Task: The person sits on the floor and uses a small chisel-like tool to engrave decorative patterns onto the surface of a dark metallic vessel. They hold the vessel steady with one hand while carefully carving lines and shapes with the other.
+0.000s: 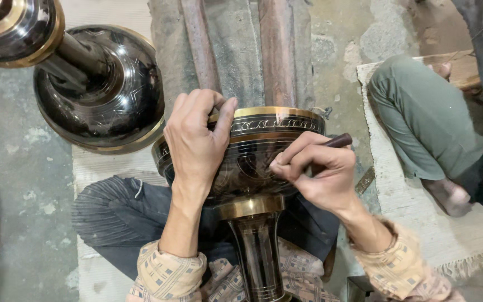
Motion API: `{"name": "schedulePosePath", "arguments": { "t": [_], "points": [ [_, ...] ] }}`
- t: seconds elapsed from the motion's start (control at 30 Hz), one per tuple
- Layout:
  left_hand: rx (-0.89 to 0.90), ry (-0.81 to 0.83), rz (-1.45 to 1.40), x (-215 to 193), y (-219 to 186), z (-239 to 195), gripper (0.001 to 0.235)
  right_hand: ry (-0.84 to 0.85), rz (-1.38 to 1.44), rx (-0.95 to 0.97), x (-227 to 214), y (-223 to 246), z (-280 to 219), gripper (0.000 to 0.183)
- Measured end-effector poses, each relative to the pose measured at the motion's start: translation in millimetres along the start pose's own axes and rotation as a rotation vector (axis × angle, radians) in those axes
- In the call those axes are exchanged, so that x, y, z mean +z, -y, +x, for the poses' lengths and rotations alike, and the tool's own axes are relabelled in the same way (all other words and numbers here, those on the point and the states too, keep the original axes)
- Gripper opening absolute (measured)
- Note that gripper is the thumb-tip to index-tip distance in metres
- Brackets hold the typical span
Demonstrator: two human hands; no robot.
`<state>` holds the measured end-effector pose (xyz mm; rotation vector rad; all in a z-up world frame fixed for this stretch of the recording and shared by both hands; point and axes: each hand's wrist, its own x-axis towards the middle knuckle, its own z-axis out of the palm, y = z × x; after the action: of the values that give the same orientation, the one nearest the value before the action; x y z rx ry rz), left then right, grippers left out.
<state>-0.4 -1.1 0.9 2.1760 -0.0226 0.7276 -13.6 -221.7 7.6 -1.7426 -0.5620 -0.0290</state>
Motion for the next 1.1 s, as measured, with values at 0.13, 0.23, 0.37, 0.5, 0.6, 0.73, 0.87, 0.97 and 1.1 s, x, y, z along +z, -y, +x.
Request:
{"name": "schedulePosePath", "arguments": {
  "t": [0.13,0.23,0.37,0.5,0.6,0.73,0.87,0.97,1.1],
  "points": [
    [-0.012,0.000,0.003,-0.6,-1.7,0.1,0.019,-0.411,0.170,0.150,18.8,-8.3,-15.1,0.026],
    [-0.007,0.012,-0.004,-0.9,-1.1,-0.8,0.019,-0.496,0.117,0.176,30.4,-9.2,-26.8,0.025],
    [-0.024,0.014,-0.008,-0.2,-2.1,-0.4,0.019,-0.516,0.029,0.182,33.9,-4.9,-27.4,0.025],
    [-0.028,0.017,0.004,-0.6,-1.8,-0.8,0.018,-0.543,0.022,0.190,36.7,-1.1,-25.2,0.024],
    [-0.023,0.013,0.004,-0.6,-2.0,-0.5,0.018,-0.548,-0.029,0.180,38.2,-0.2,-24.9,0.024],
    [-0.017,0.018,0.004,-0.6,-2.1,-0.6,0.018,-0.557,-0.047,0.159,38.7,-2.4,-25.8,0.025],
    [-0.016,0.017,0.008,-0.7,-2.4,-0.8,0.018,-0.555,-0.030,0.150,39.1,-4.1,-28.9,0.025],
    [-0.006,0.012,0.008,-0.6,-2.1,-0.7,0.018,-0.556,-0.043,0.140,40.3,-4.1,-32.1,0.025],
    [0.001,0.004,0.016,-0.2,-2.3,0.2,0.018,-0.602,-0.033,0.147,44.6,-5.2,-32.0,0.026]
  ]
}}
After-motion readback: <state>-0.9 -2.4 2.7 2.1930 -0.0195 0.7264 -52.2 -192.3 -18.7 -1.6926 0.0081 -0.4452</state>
